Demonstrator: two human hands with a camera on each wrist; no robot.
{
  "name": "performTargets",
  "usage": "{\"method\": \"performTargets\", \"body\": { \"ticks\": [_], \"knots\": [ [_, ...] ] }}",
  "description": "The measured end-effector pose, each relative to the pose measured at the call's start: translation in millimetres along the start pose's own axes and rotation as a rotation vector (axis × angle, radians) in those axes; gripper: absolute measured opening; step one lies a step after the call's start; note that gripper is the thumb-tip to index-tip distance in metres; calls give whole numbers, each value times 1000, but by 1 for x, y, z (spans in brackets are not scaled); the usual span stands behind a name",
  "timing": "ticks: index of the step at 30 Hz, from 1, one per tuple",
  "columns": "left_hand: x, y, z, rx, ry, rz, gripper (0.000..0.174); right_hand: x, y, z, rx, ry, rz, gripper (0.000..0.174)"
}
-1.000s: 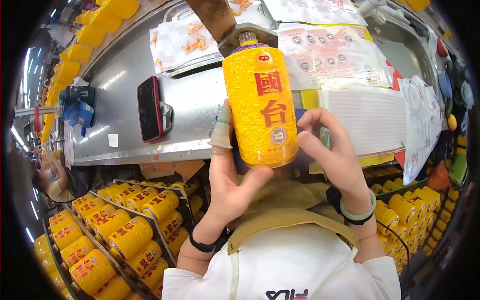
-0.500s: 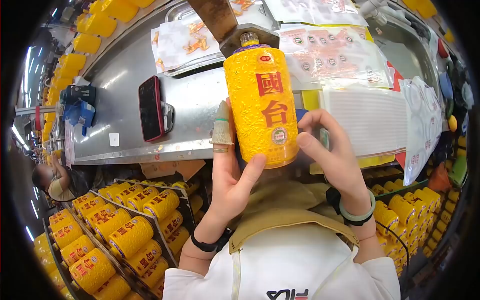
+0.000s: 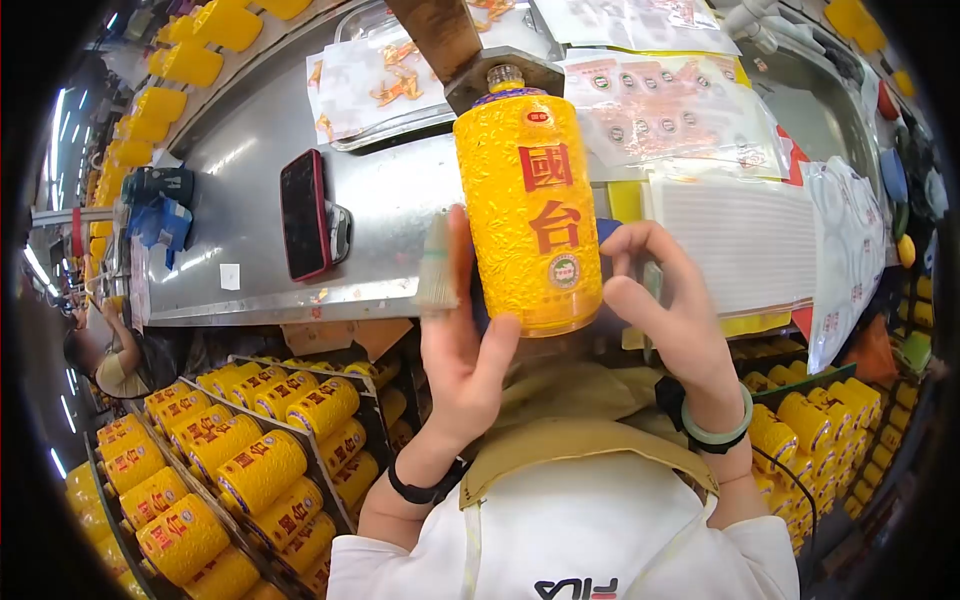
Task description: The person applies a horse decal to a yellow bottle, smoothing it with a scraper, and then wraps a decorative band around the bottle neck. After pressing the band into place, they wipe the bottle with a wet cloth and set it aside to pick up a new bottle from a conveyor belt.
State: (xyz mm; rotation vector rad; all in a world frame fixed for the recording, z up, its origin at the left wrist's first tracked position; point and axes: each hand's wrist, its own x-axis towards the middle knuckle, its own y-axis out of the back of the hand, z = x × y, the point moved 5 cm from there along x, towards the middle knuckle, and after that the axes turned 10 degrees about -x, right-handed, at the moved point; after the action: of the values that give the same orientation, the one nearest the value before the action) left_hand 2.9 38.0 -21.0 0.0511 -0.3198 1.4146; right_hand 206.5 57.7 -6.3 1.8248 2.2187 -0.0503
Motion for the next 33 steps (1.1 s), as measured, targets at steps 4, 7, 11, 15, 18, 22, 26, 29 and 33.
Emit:
{"method": "performTargets", "body": {
  "ticks": [4, 7, 11, 15, 18, 22, 26, 29, 33],
  "knots": [
    [-6, -7, 22, 299, -220, 16, 76, -1, 8, -7, 155, -154, 77, 31],
    [-8, -27, 32, 956, -470, -51, 62, 4, 18, 3, 185, -12, 189, 35],
    [-7, -33, 33, 972, -552, -97, 69, 9, 25, -34, -9, 254, 291, 32],
    [-7, -13, 17, 569, -244, 155, 85, 11, 10, -78, -547, 620, 101, 31],
    [-5, -8, 9, 388, -48, 150, 114, 23, 2, -86, -727, 813, 91, 37],
    [-1, -6, 3, 284, -58, 165, 104, 4, -4, -90, -957, 1088, 343, 37],
    [4, -4, 6, 264, -37, 180, 101, -35, -32, -79, -839, 1249, 85, 31],
    [0, -2, 2, 356, -146, 204, 97, -26, -23, -90, -880, 1202, 125, 29],
    [0, 4, 3, 338, -181, 163, 97, -24, -22, -82, -923, 1219, 172, 27]
  ]
}}
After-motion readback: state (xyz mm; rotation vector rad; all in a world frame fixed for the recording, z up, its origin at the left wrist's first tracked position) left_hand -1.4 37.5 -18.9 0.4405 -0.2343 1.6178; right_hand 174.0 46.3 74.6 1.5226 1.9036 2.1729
